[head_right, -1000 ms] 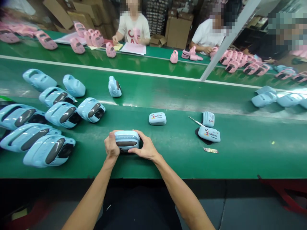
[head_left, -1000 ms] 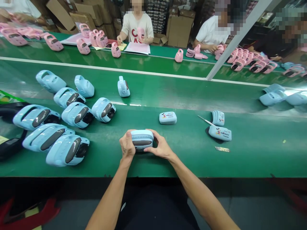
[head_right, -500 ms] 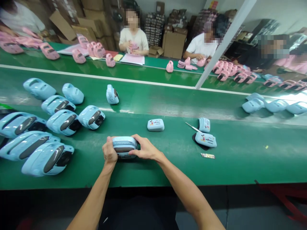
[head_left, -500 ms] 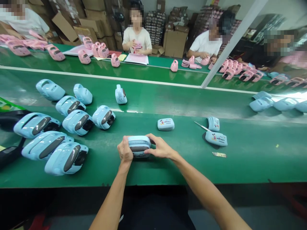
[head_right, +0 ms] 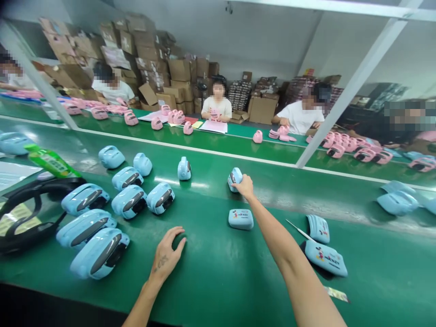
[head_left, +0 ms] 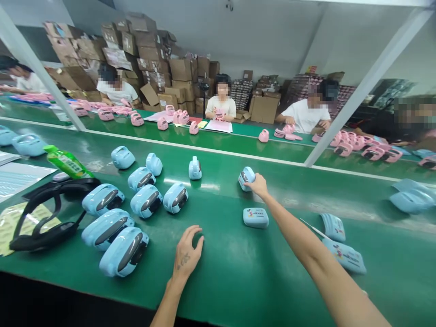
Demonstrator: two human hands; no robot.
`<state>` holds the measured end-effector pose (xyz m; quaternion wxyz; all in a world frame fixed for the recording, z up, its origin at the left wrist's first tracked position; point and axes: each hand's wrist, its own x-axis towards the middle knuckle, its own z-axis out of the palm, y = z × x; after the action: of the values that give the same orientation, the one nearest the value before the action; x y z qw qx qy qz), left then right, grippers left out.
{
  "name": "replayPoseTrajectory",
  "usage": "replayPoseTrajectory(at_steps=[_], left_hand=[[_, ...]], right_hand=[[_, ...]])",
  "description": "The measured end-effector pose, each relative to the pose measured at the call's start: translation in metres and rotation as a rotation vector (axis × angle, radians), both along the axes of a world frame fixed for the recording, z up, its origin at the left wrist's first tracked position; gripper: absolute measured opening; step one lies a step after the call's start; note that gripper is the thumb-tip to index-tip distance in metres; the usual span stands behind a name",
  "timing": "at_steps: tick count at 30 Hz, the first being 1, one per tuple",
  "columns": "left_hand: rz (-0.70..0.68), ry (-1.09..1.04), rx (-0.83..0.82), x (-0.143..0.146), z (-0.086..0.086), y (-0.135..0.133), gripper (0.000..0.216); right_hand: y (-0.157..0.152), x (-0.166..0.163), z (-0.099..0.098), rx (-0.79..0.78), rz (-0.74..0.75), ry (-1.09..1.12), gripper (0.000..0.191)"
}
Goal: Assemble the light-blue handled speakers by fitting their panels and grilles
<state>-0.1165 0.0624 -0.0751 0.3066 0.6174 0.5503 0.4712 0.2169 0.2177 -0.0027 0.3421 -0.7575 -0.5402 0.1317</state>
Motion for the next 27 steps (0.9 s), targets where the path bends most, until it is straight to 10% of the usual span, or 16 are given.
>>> replayPoseTrajectory(at_steps=[6, 17, 27], left_hand=[[-0.026, 0.229, 0.115, 0.002, -0.006, 0.000, 0.017], [-0.004, 0.276, 0.178, -0.003, -0.011, 0.003, 0.019], [0.021, 0.231, 0.142, -0.006, -0.023, 0.017, 0.032]], right_hand=[[0.010, -0.014, 0.003, 0.113, 0.061, -0.026, 0.054], [0.099, -0.228, 0.033, 0.014, 0.588, 0.226, 0.033], [0.032, -0.183, 0.042, 0.063, 0.439, 0.344, 0.020]])
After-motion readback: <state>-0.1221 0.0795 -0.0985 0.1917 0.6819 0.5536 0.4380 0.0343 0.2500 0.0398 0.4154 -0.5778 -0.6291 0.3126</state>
